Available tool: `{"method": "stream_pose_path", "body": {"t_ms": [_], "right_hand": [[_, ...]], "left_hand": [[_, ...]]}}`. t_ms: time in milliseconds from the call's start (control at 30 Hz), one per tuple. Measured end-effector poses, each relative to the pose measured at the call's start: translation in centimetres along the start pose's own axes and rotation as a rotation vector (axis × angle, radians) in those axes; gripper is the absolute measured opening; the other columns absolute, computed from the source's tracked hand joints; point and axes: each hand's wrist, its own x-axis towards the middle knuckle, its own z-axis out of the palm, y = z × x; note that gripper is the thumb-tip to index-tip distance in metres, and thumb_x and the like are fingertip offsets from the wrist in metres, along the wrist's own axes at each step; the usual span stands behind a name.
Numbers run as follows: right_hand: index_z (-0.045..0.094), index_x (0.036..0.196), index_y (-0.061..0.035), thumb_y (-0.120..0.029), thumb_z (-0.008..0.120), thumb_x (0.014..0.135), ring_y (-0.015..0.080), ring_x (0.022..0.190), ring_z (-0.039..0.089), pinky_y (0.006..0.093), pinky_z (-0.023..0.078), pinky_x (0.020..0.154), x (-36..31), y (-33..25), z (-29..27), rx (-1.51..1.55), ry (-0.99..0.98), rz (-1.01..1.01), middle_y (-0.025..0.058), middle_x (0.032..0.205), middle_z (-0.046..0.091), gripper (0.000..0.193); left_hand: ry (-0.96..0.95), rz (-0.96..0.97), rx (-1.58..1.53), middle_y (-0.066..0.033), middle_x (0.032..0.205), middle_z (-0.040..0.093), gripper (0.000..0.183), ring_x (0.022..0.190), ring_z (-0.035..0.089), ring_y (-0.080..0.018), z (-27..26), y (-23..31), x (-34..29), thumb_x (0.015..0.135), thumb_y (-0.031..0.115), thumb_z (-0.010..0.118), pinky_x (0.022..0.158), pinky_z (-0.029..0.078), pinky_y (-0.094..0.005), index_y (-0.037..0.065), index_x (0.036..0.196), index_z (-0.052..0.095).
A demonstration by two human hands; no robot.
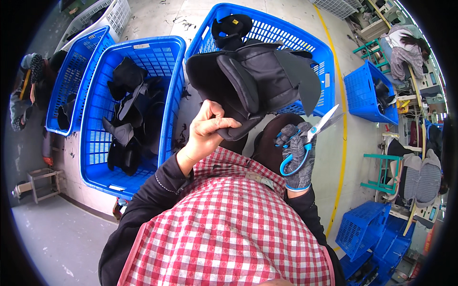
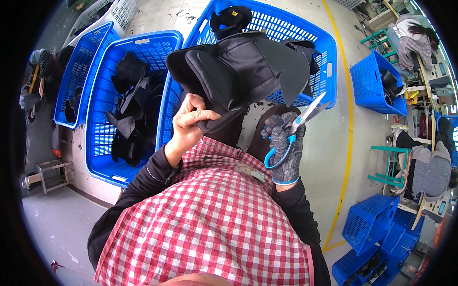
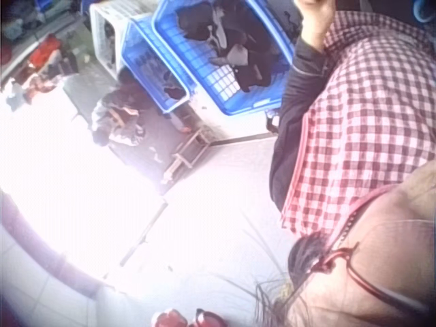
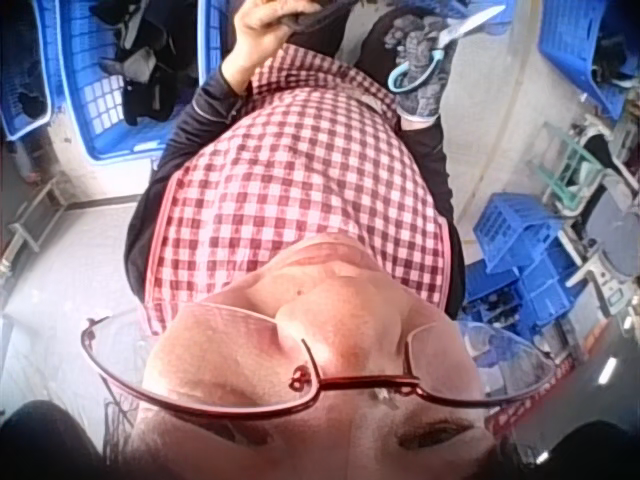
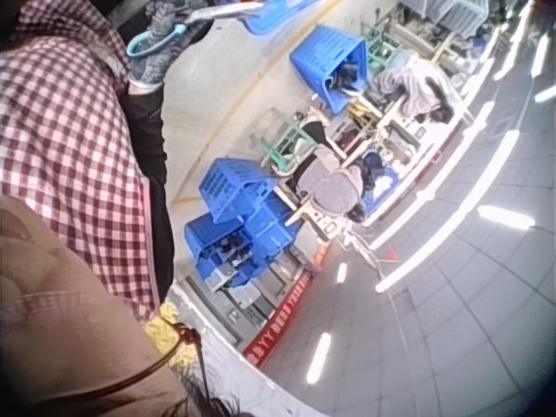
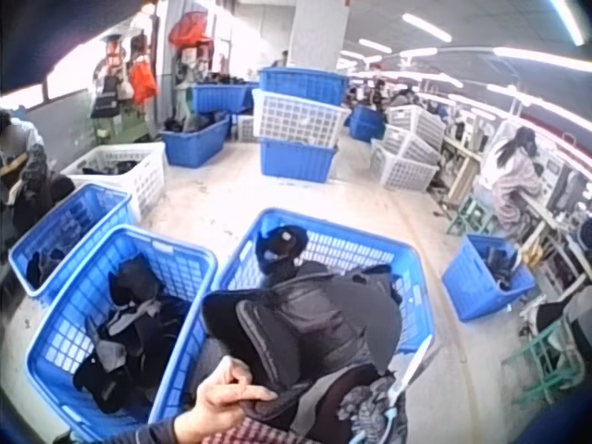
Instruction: The person repeatedly picks black fabric pieces from a blue basket, trims edges with scissors, and returns the pieces to the basket. The person uses one hand to hold the fabric and the other to cut, working continuously throughout the clip.
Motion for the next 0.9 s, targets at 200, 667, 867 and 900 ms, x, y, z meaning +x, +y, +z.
{"method": "stream_pose_path", "body": {"t_ms": [200, 667, 867, 900], "right_hand": [[0.056, 0.125, -0.0074, -0.023, 0.076, 0.094, 0.0175, 0.083, 0.067, 0.0299, 0.053, 0.074, 0.0, 0.1, -0.9, -0.138, 0.083, 0.059, 0.0098, 0.105, 0.072, 0.04], [0.049, 0.14, -0.0024, -0.014, 0.068, 0.101, 0.0244, 0.092, 0.072, 0.0343, 0.06, 0.079, -0.1, -1.6, -1.9, -0.249, 0.13, -0.047, 0.0156, 0.113, 0.072, 0.045], [0.054, 0.133, -0.0024, -0.015, 0.075, 0.096, 0.0227, 0.093, 0.071, 0.0371, 0.059, 0.084, -0.3, -2.6, -1.2, -0.269, 0.127, -0.019, 0.0125, 0.108, 0.071, 0.044], [0.054, 0.132, -0.0026, -0.015, 0.074, 0.096, 0.0229, 0.095, 0.07, 0.0376, 0.06, 0.086, -0.4, -2.5, -1.3, -0.29, 0.135, -0.032, 0.0121, 0.108, 0.071, 0.044]], "left_hand": [[-0.099, 0.094, 0.067, -0.0012, 0.089, 0.046, 0.051, 0.087, 0.052, -0.0207, 0.2, 0.6, 0.2, 0.057, -0.017, 0.072, 0.075, 0.047, -0.0325, 0.013, 0.097, 0.083], [-0.025, -0.053, -0.153, -0.002, 0.089, 0.05, 0.027, 0.088, 0.054, -0.0204, 0.3, -1.0, -0.2, 0.061, -0.007, 0.086, 0.077, 0.045, -0.0306, 0.006, 0.082, 0.076], [-0.032, 0.072, -0.03, -0.0021, 0.089, 0.049, 0.032, 0.089, 0.054, -0.0227, 0.6, -0.8, -0.3, 0.056, -0.008, 0.084, 0.077, 0.046, -0.0322, 0.008, 0.083, 0.077], [-0.035, 0.093, -0.018, -0.0022, 0.09, 0.049, 0.033, 0.089, 0.054, -0.0229, 0.6, -0.8, -0.2, 0.055, -0.009, 0.083, 0.077, 0.046, -0.0323, 0.008, 0.083, 0.077]]}}
